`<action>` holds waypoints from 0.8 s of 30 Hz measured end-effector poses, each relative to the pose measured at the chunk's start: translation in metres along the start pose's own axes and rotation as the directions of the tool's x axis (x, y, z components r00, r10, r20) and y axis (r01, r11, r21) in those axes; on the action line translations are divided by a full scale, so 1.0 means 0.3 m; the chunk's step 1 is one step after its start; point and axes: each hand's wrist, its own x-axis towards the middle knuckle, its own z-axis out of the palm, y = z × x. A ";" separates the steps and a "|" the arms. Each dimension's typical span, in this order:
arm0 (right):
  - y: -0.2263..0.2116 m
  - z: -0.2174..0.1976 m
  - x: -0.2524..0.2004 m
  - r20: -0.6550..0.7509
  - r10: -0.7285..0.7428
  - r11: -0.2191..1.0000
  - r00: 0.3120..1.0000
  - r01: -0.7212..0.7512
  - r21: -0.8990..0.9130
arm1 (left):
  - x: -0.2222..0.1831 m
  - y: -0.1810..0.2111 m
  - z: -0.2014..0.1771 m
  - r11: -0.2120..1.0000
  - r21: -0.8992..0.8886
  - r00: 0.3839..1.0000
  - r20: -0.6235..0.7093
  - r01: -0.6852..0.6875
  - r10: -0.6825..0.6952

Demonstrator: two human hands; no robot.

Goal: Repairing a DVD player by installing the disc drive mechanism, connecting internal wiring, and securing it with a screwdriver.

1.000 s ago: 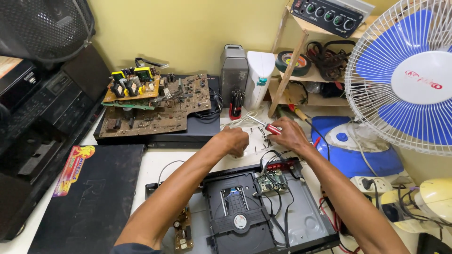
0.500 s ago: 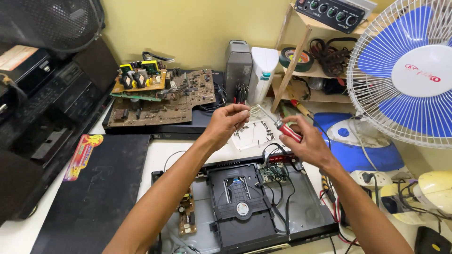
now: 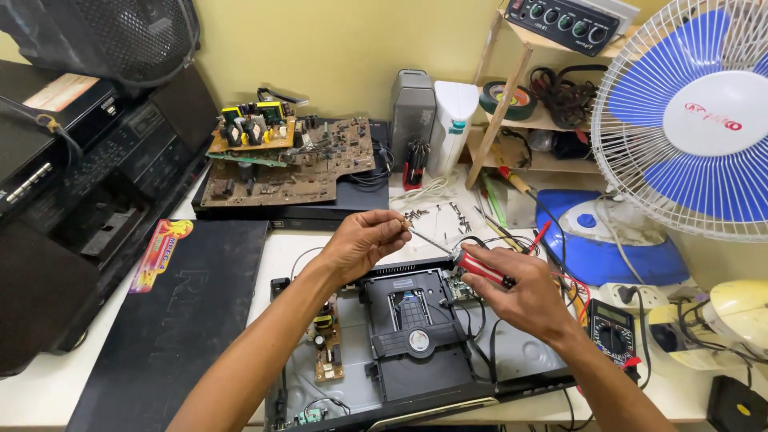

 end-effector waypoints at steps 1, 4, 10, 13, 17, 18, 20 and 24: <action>0.003 0.000 -0.005 0.001 -0.003 1.000 1.000 0.003 -0.002 | -0.004 0.001 0.003 1.000 -0.002 1.000 0.001 -0.003 0.003; 0.001 0.004 -0.018 -0.010 -0.011 1.000 1.000 0.011 -0.001 | -0.022 -0.001 0.005 1.000 0.016 1.000 0.020 -0.020 0.020; -0.033 -0.003 -0.023 -0.010 -0.028 0.999 1.000 0.027 -0.024 | -0.018 -0.019 -0.006 0.997 0.062 0.998 0.054 -0.039 0.035; -0.050 -0.014 -0.025 -0.009 -0.016 0.999 1.000 0.016 -0.038 | -0.018 -0.019 -0.001 0.995 0.078 0.996 0.070 -0.056 0.051; -0.057 -0.019 -0.031 -0.003 -0.008 0.999 1.000 0.008 -0.042 | -0.028 -0.011 0.012 0.994 0.095 0.996 0.076 -0.061 0.053; -0.059 -0.019 -0.032 -0.002 -0.012 0.999 1.000 0.012 -0.051 | -0.031 -0.011 0.014 0.993 0.102 0.995 0.079 -0.065 0.057; -0.055 -0.019 -0.036 -0.005 -0.008 0.998 1.000 0.007 -0.058 | -0.030 -0.011 0.015 0.992 0.108 0.995 0.079 -0.067 0.059; -0.036 -0.016 -0.046 0.016 0.022 0.995 1.000 -0.020 -0.098 | -0.047 -0.001 0.036 0.985 0.137 0.993 0.081 -0.101 0.090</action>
